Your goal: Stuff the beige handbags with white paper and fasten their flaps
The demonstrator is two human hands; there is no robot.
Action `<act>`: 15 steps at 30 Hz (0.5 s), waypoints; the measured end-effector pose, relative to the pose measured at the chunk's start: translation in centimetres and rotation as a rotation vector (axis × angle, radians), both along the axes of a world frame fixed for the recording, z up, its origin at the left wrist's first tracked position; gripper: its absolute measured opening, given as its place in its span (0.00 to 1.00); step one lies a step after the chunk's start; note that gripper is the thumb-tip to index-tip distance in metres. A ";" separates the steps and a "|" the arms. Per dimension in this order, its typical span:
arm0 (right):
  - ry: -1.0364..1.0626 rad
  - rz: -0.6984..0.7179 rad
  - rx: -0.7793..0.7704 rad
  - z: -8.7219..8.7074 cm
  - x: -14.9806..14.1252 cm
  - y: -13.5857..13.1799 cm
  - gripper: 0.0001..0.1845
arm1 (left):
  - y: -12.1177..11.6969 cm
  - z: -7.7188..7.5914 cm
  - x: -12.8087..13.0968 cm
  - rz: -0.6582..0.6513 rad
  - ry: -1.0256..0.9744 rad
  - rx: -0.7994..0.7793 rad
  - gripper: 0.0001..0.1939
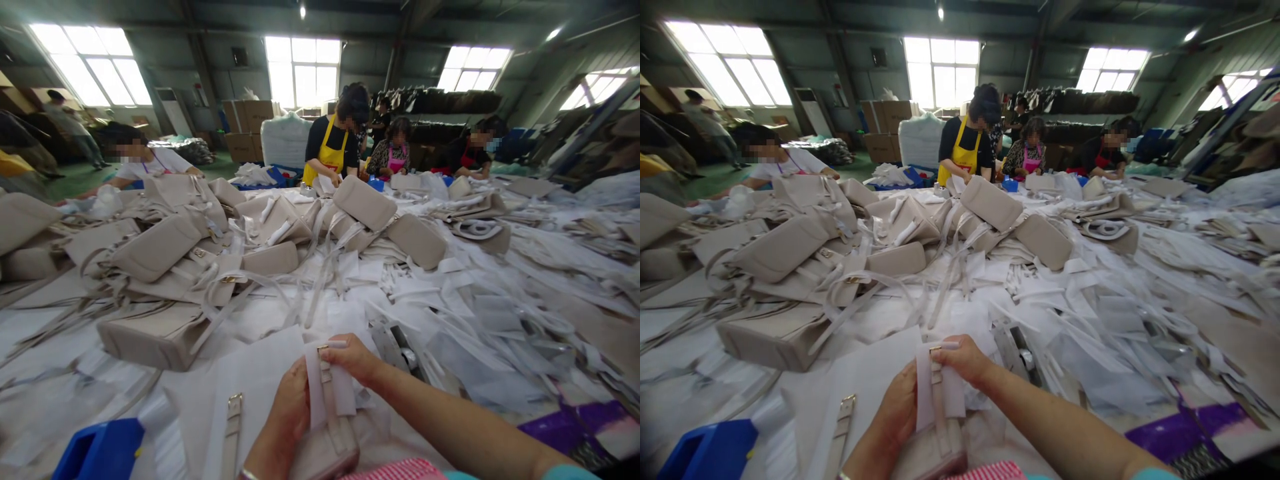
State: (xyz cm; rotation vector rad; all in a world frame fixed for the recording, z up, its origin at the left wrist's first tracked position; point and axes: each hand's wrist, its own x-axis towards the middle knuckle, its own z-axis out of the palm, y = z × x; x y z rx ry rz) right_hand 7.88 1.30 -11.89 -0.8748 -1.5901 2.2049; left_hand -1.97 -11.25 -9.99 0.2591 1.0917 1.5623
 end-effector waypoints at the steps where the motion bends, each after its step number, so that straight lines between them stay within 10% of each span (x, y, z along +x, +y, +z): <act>1: 0.001 -0.015 0.017 0.0 0.0 -0.2 0.20 | 0.0 0.2 0.2 -0.059 0.008 0.015 0.25; 15: -0.030 0.132 0.409 0.2 0.9 0.8 0.20 | 0.1 -1.6 1.4 -0.042 0.234 -0.127 0.22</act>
